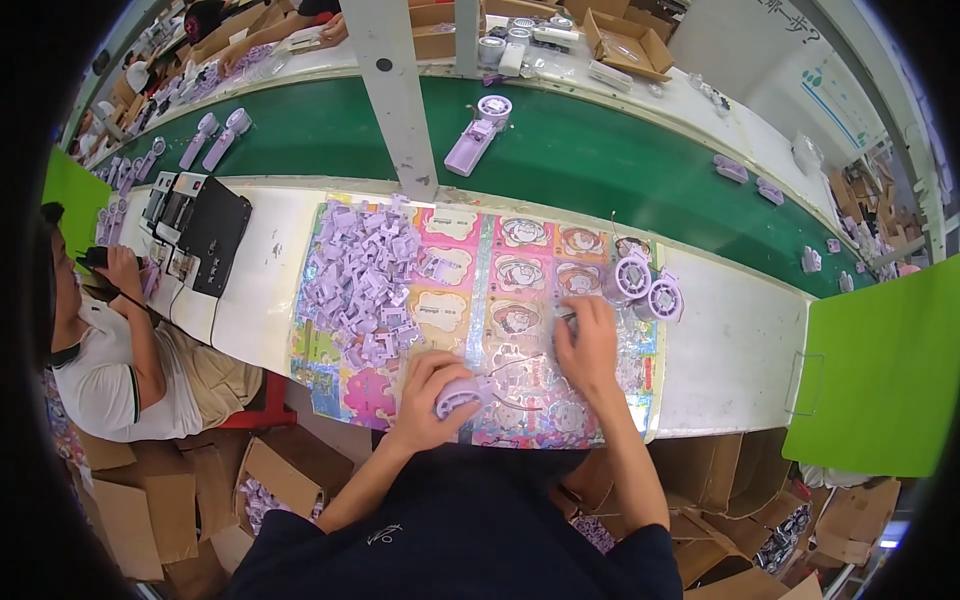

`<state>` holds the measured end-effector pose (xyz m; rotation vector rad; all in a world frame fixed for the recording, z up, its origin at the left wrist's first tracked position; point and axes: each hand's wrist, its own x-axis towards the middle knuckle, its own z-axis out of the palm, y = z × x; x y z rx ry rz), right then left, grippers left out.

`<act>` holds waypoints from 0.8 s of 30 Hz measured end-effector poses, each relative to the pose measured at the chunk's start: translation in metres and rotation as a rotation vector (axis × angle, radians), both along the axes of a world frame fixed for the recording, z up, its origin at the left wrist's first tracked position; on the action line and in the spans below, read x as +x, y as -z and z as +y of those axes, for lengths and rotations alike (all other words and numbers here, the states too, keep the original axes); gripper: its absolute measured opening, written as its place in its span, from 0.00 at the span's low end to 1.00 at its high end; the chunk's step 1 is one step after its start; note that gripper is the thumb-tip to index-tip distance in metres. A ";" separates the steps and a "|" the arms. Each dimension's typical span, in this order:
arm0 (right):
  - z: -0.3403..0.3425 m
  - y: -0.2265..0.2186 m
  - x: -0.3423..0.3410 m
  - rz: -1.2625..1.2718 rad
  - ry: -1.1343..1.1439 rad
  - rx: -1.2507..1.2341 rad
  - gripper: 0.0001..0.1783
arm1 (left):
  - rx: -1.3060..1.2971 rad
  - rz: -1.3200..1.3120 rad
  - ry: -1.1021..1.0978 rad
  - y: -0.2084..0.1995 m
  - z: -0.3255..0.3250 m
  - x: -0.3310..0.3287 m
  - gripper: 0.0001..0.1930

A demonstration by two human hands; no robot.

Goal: The person assembles handheld fans by picking components from a conveyor belt, fitting plastic clips and fan heads into the handles by hand, and placing the assembled fans onto the conveyor belt.

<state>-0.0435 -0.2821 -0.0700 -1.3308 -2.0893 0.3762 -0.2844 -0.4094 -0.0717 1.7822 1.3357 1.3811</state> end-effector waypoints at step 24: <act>-0.022 -0.051 -0.066 0.329 -0.334 -0.161 0.19 | -0.041 -0.061 -0.246 0.016 0.007 -0.003 0.11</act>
